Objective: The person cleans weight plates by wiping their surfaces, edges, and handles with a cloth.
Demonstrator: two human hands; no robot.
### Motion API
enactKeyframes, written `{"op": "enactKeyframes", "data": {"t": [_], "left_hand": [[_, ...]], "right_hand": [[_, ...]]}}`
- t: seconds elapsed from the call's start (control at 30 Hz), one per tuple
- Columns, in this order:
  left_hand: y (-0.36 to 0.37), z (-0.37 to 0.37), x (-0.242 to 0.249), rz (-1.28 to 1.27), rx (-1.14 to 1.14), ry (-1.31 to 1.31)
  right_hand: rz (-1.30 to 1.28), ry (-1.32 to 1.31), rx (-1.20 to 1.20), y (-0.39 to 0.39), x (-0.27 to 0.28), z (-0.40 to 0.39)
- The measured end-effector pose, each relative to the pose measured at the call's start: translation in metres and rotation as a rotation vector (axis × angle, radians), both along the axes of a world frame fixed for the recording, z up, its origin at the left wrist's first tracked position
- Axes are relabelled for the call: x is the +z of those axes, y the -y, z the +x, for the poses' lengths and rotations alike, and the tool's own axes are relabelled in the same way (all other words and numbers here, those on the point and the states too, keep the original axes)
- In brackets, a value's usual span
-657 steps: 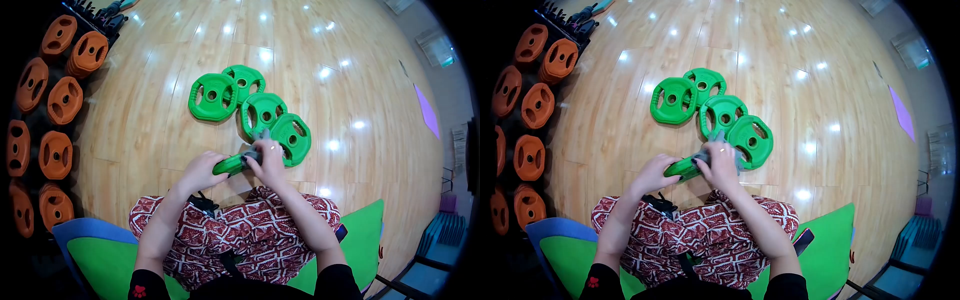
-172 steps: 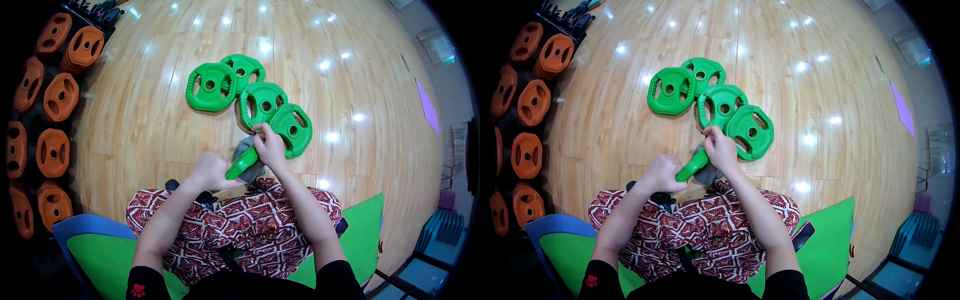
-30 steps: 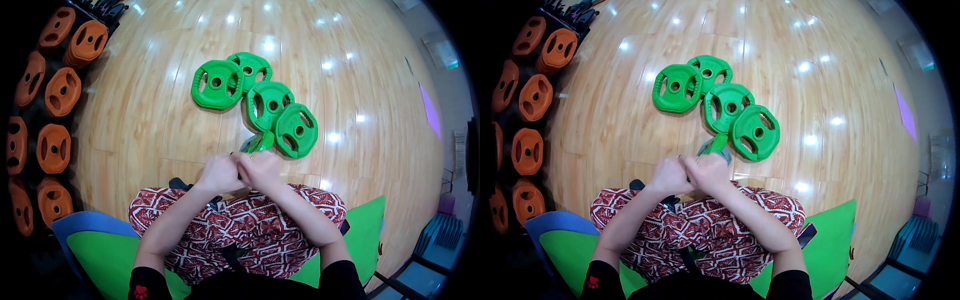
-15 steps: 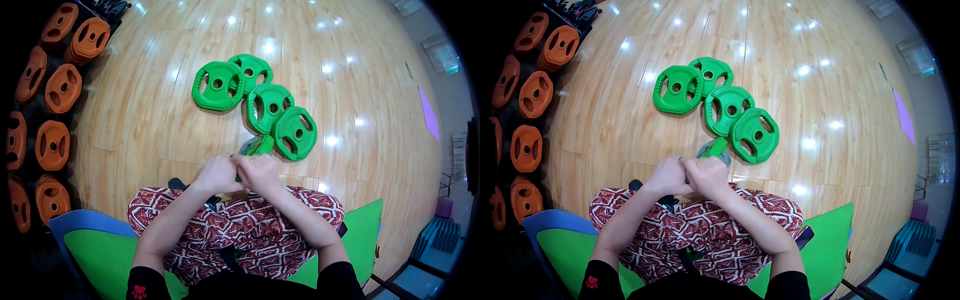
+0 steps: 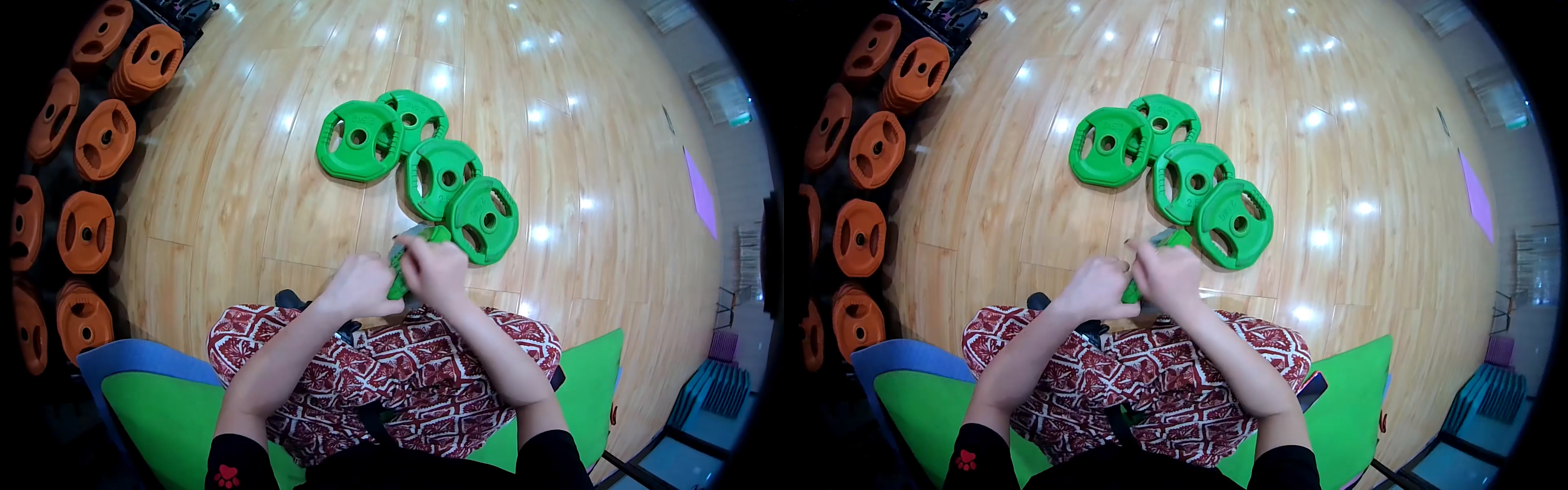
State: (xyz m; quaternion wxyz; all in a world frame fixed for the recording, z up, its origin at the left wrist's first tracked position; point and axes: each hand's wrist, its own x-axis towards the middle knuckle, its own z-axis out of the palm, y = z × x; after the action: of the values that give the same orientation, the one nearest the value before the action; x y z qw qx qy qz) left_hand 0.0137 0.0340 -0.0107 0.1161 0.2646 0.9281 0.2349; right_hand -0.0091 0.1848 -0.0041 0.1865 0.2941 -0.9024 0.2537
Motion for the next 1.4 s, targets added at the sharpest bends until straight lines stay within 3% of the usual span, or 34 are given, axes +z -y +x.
{"op": "enactKeyframes", "data": {"t": [0.17,0.23,0.33,0.5,0.6,0.73,0.83,0.97,1.13,1.23,1.4], "left_hand": [[0.006,-0.004,0.001,-0.014,-0.066,-0.048],[0.008,-0.003,0.002,0.062,-0.017,-0.202],[0.002,-0.007,0.008,0.191,0.075,-0.246],[-0.003,-0.001,-0.001,0.188,0.142,-0.173],[-0.001,-0.004,-0.007,0.240,0.057,-0.141],[0.001,-0.009,-0.004,0.274,-0.014,-0.127],[0.000,-0.009,0.003,0.269,-0.002,-0.105],[-0.002,-0.006,0.001,0.162,-0.011,-0.091],[-0.005,-0.002,0.000,0.191,0.006,0.002],[-0.007,-0.004,0.002,0.191,-0.020,0.055],[0.002,-0.006,0.003,0.164,-0.062,0.066]], "right_hand": [[-0.221,0.324,-0.238,-0.029,-0.015,-0.039],[-0.260,0.549,-0.400,-0.037,-0.025,-0.047],[-0.326,0.488,-0.375,-0.029,-0.021,-0.039],[-0.255,0.236,-0.117,-0.011,-0.001,-0.018],[-0.173,0.328,-0.154,-0.018,0.002,-0.023],[-0.330,0.704,-0.325,-0.038,-0.019,-0.044],[-0.346,0.774,-0.365,-0.044,-0.024,-0.049],[-0.309,0.688,-0.437,-0.038,-0.018,-0.040],[-0.297,0.339,-0.211,-0.018,-0.008,-0.010],[-0.295,0.462,-0.421,-0.035,-0.023,-0.028],[-0.337,0.546,-0.523,-0.043,-0.043,-0.039]]}}
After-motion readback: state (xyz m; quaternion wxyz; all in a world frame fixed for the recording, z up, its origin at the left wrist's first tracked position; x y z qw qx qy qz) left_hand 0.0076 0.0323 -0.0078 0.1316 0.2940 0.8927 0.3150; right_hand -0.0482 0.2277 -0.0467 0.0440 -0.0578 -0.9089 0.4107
